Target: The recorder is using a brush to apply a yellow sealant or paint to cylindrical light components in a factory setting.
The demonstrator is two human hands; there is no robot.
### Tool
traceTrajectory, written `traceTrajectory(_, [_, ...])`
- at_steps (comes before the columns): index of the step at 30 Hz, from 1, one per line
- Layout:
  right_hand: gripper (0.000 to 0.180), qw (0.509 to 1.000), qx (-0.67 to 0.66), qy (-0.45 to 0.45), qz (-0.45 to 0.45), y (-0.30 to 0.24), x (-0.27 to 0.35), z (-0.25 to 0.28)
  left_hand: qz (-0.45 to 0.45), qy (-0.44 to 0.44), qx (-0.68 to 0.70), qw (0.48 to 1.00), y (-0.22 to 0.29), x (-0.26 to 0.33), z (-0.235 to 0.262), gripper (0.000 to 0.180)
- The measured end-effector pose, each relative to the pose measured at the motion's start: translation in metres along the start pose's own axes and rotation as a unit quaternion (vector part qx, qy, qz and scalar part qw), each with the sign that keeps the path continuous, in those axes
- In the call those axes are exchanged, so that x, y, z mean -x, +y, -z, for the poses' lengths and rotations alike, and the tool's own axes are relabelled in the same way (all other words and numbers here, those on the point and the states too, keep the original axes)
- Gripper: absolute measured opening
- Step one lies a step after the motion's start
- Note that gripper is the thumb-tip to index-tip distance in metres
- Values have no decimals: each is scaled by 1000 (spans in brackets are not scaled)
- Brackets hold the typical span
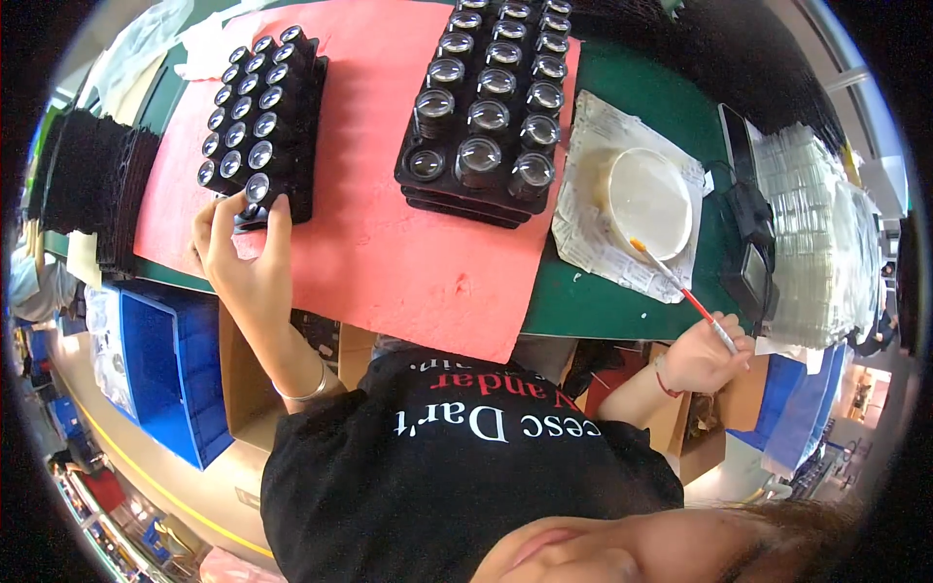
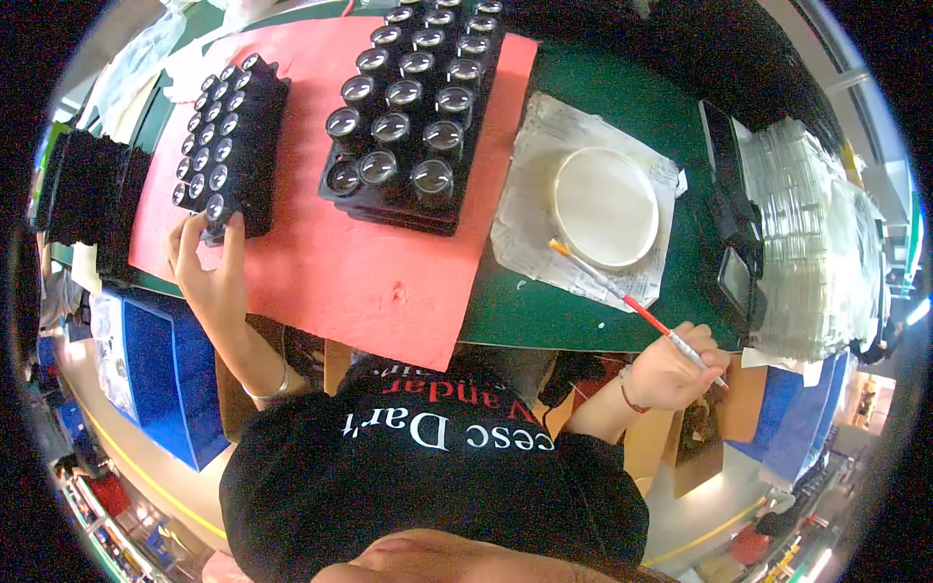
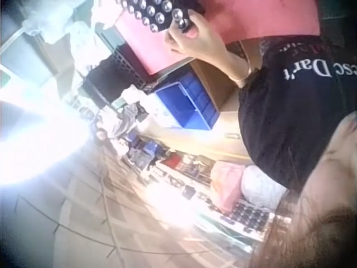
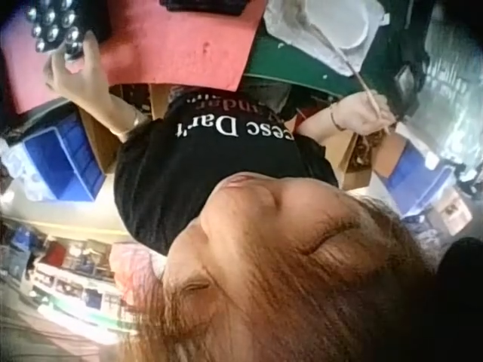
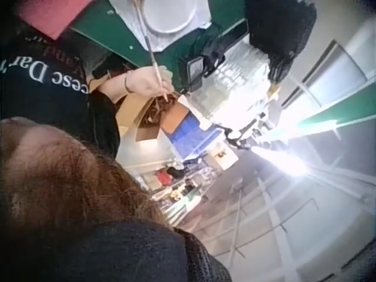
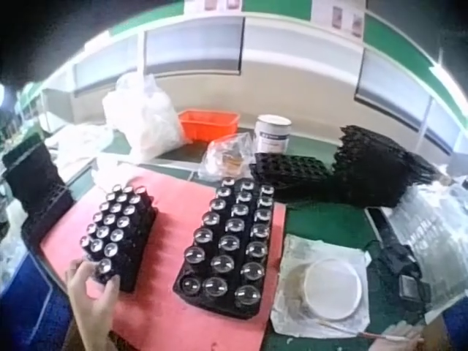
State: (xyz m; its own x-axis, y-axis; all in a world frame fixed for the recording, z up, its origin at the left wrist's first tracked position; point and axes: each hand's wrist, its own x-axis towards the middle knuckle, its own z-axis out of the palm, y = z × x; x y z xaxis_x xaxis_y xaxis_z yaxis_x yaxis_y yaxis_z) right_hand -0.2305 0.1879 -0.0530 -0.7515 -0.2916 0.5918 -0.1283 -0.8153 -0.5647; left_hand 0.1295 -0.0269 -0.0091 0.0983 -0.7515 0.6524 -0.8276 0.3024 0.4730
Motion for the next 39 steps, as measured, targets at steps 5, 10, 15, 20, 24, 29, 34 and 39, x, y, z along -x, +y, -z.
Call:
traceTrajectory(5, [22, 999, 41, 1, 12, -1, 0, -5, 16, 34, -14, 999, 21, 5, 10, 35])
traceTrajectory(10, [25, 997, 69, 29, 22, 1, 0, -9, -89, -54, 96, 990, 73, 3, 8, 35])
traceTrajectory(15, [25, 999, 33, 32, 22, 3, -1, -6, -122, -142, 123, 975, 108, -9, -15, 38])
traceTrajectory(20, [27, 998, 50, 39, 6, 2, -3, -9, -112, -165, 140, 970, 104, -18, -18, 28])
traceTrajectory(24, [28, 993, 109, 40, 21, -3, -6, -5, -135, -170, 104, 970, 99, -17, -28, 26])
traceTrajectory(29, [35, 937, 292, 40, 189, -14, -17, -15, -131, -127, 93, 979, 97, -13, -35, 24])
traceTrajectory(34, [36, 894, 361, -29, 264, -32, -24, -16, -185, -80, 321, 925, 109, 17, -16, 27])
traceTrajectory(39, [36, 896, 364, -62, 247, -24, -18, -23, 17, -376, 466, 801, 102, 65, -15, 39])
